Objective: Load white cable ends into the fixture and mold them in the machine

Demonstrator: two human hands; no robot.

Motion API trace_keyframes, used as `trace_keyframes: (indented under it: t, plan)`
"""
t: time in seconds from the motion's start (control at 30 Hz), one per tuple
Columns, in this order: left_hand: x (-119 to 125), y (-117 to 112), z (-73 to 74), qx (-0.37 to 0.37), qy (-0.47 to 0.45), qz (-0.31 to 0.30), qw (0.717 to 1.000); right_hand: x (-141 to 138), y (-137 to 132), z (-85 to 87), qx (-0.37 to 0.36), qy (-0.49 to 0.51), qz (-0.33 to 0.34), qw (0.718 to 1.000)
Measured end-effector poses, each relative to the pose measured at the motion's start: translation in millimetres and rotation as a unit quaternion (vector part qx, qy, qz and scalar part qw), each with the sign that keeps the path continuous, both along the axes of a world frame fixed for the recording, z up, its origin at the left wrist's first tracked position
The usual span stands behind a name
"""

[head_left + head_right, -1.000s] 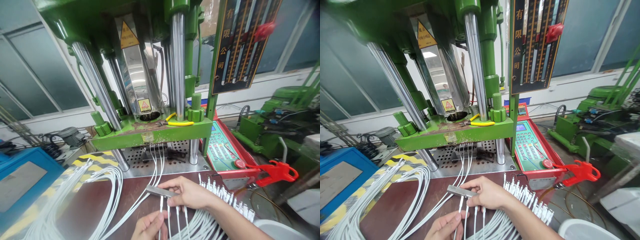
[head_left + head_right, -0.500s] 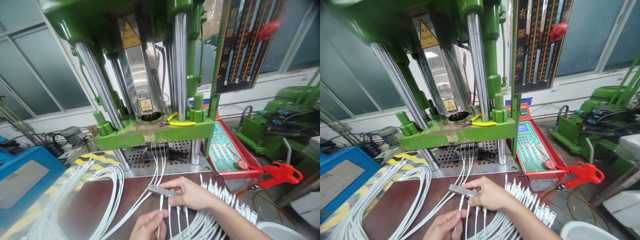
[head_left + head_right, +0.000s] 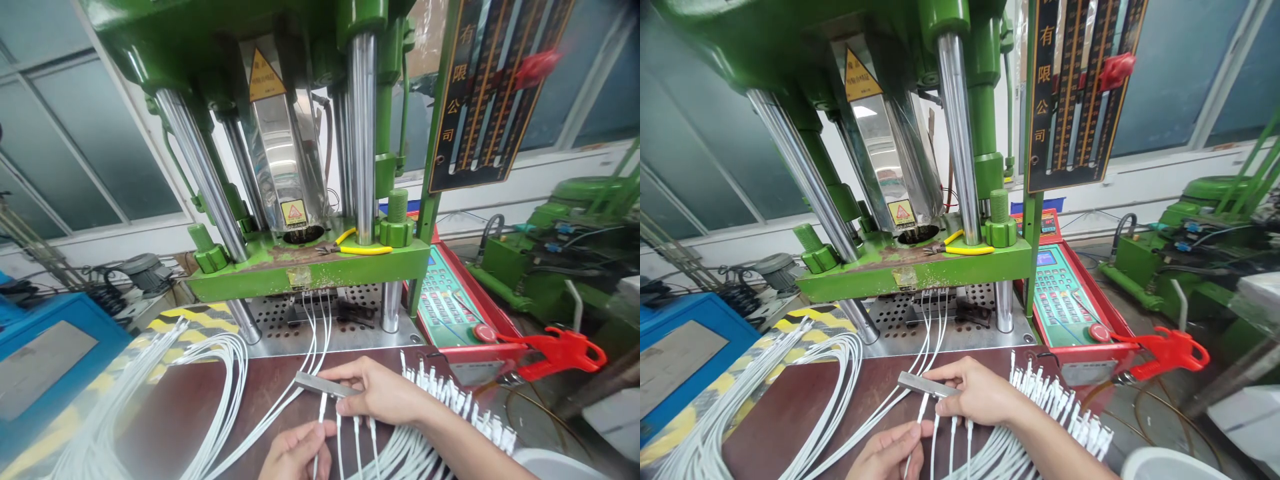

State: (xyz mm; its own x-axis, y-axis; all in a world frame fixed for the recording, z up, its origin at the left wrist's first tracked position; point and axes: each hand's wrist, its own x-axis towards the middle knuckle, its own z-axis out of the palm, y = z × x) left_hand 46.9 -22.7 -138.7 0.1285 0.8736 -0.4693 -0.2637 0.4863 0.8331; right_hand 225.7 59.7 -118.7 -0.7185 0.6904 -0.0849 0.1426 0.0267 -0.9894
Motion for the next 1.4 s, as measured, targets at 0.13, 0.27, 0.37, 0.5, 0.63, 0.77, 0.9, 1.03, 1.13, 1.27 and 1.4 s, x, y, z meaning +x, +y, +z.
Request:
trace_keyframes:
  t: [0.13,0.27,0.37,0.5,0.63,0.77,0.9,1.03,1.13,1.27,1.4]
  plan:
    - [0.1,0.7,1.5,0.002,0.01,-0.001,1.0,0.6,-3.0,-0.3,0.016,-0.005,-0.012,1.0]
    - [-1.1,1.2,2.9,-0.019,0.01,-0.013,1.0,0.8,-6.4,1.1,0.033,-0.019,-0.019,0.999]
    - [-3.9,1.7,3.3,-0.018,0.013,-0.016,1.0,0.8,-7.7,2.7,0.033,-0.027,-0.017,0.999]
    - [-2.0,2.2,1.8,-0.019,0.01,-0.008,1.0,0.7,-6.1,3.3,0.031,-0.027,-0.014,0.999]
    - [0.5,2.5,2.8,0.01,0.053,-0.035,0.998,1.5,-0.6,1.3,0.023,-0.037,0.009,0.999]
    - [-15.2,9.3,18.8,0.138,0.362,-0.008,0.922,0.3,-4.2,2.1,0.101,-0.123,-0.013,0.987]
    - [-31.0,35.5,31.8,0.237,0.514,0.035,0.824,-9.2,-21.3,4.4,0.266,-0.232,-0.085,0.932]
    - [-22.3,70.5,19.5,0.249,0.529,0.006,0.811,-24.9,-31.7,-0.4,0.344,-0.319,-0.075,0.88]
    - [-10.4,88.3,9.9,0.236,0.498,-0.013,0.835,-33.3,-29.6,-4.9,0.368,-0.374,-0.038,0.85]
    - [-10.3,100.5,16.3,0.16,0.373,-0.092,0.909,-36.5,-22.5,-10.3,0.371,-0.407,0.001,0.835]
    - [-15.7,117.2,26.0,0.083,0.199,-0.173,0.961,-40.1,-16.1,-25.1,0.384,-0.402,-0.001,0.831]
